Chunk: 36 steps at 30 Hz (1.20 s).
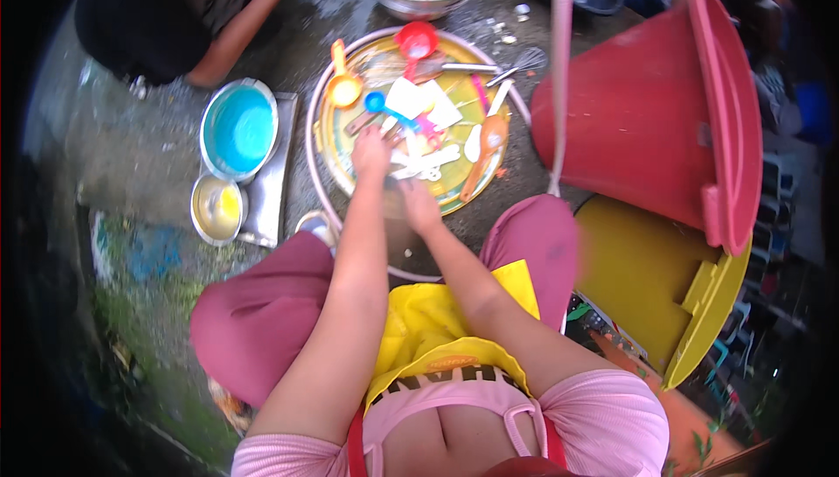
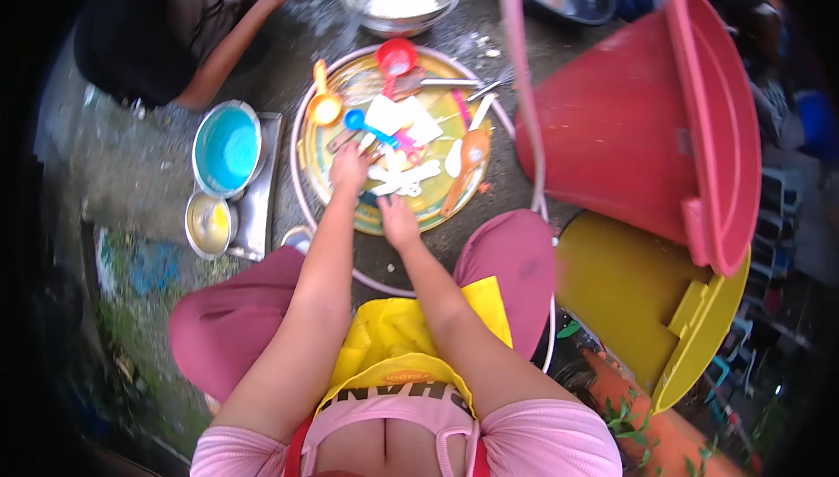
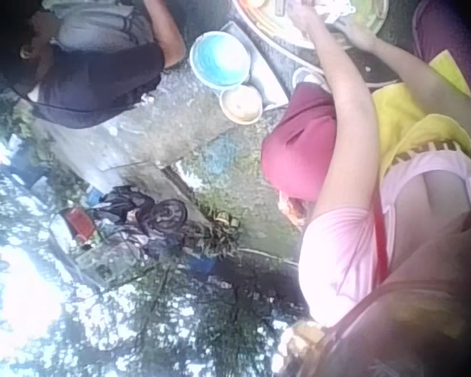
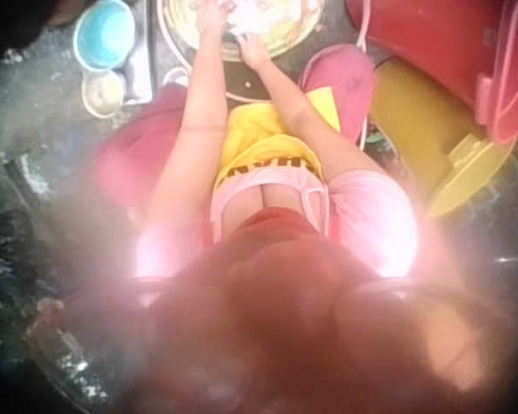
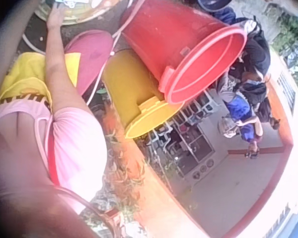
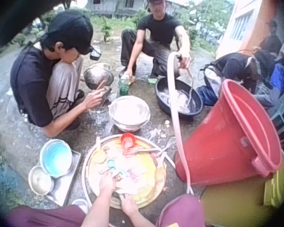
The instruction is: The person washes kitchen utensils including measuring spoons, a whisk, and a metal scraper using a sponge and water in a tray.
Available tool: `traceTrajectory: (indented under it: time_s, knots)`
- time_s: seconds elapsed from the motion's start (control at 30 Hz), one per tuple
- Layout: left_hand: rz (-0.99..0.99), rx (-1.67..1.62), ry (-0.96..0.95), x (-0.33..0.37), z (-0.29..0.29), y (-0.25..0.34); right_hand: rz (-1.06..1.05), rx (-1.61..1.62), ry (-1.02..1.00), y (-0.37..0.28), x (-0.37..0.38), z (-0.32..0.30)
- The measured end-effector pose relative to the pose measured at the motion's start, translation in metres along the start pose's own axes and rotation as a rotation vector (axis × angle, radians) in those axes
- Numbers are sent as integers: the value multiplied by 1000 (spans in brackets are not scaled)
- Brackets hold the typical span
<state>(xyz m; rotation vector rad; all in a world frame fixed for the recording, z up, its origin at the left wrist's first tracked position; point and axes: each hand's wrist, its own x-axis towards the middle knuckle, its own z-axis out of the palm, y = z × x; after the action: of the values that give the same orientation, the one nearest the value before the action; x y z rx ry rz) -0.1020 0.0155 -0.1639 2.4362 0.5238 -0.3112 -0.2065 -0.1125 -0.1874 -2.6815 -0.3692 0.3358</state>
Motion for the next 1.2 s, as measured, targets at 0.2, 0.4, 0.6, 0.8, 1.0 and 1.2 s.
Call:
traceTrajectory:
  time_s: [0.2, 0.4, 0.6, 0.8, 1.0, 1.2]
  knots:
    - [57, 20, -42, 10, 4, 1, -92, -163, -172, 11, 8, -1]
    - [112, 128, 12, 4, -4, 14, -24, -157, -408, 15, 22, -18]
    - [15, 89, -116, 5, -16, 21, -28, -167, -368, 19, 24, -32]
    - [-177, -409, -550, 31, 2, 5, 97, -55, -150, 4, 19, -17]
    - [-130, -213, -735, 52, -10, 1, -261, -13, -213, -17, 4, 3]
    - [158, 160, -511, 54, -38, 17, -74, -34, -199, 35, -6, -20]
